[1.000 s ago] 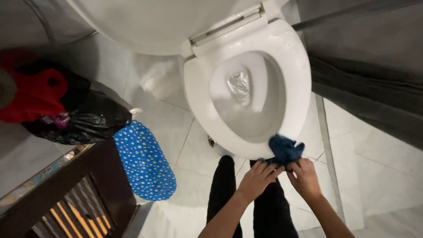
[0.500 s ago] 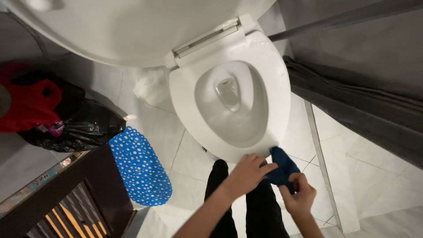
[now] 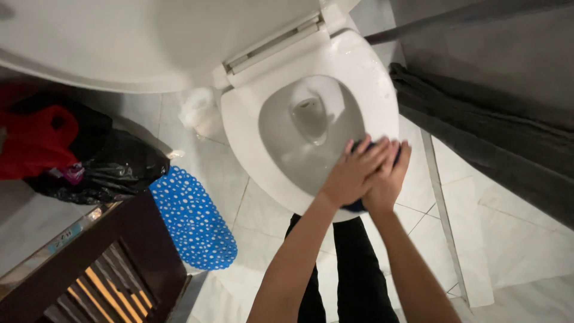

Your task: The person washes a blue cloth in a sink, wrings it out, and then uses it to wipe the toilet tank, lid, seat, and bowl. The person also places a blue bath mat on the floor near the door.

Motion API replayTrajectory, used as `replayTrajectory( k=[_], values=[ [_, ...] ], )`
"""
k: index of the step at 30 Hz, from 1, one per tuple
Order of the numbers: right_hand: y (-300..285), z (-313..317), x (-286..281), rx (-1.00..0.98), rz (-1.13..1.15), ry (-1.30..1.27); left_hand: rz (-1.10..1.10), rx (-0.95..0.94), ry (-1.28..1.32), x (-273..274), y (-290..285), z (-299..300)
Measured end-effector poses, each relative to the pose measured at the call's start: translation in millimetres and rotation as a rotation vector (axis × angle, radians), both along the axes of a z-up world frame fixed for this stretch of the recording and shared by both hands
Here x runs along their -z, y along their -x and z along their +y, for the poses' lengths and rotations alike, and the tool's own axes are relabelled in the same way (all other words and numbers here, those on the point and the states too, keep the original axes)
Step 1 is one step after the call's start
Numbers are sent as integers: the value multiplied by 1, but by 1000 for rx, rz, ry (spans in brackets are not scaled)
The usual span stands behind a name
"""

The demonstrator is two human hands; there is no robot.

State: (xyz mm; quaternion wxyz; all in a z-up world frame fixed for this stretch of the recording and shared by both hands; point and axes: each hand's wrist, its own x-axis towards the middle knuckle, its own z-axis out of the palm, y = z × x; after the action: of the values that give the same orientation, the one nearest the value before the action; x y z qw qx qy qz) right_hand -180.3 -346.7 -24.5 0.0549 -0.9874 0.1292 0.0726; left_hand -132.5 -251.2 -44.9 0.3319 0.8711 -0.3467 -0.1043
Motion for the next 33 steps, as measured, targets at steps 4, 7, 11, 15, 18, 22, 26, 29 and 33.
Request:
replayTrajectory(
  k=[4, 7, 11, 15, 18, 22, 26, 29, 33],
  values=[
    [-79, -31, 5, 252, -336, -465, -36, -20, 4, 13, -75, -12],
    [-124, -45, 33, -103, -301, -99, -102, -66, -119, 0, -127, -13],
    [-198, -43, 52, -253, -390, 64, -243, -177, -504, -19, -186, -5],
    [-227, -29, 57, -325, -409, 51, -311, -219, -616, -29, -204, 9],
    [-222, -28, 35, -356, -388, 62, -272, -211, -668, -37, -195, 4],
    [-213, -24, -37, 38, -260, -411, -76, -335, -345, -19, -168, -16],
    [-97, -51, 8, 80, -55, -528, -186, -301, 16, 5, -91, -39],
    [-81, -34, -31, 492, 295, -527, -37, -182, -59, 5, -45, -44],
    [-24, -59, -7, 147, 452, -219, 10, -178, -42, -7, -21, -33]
  ],
)
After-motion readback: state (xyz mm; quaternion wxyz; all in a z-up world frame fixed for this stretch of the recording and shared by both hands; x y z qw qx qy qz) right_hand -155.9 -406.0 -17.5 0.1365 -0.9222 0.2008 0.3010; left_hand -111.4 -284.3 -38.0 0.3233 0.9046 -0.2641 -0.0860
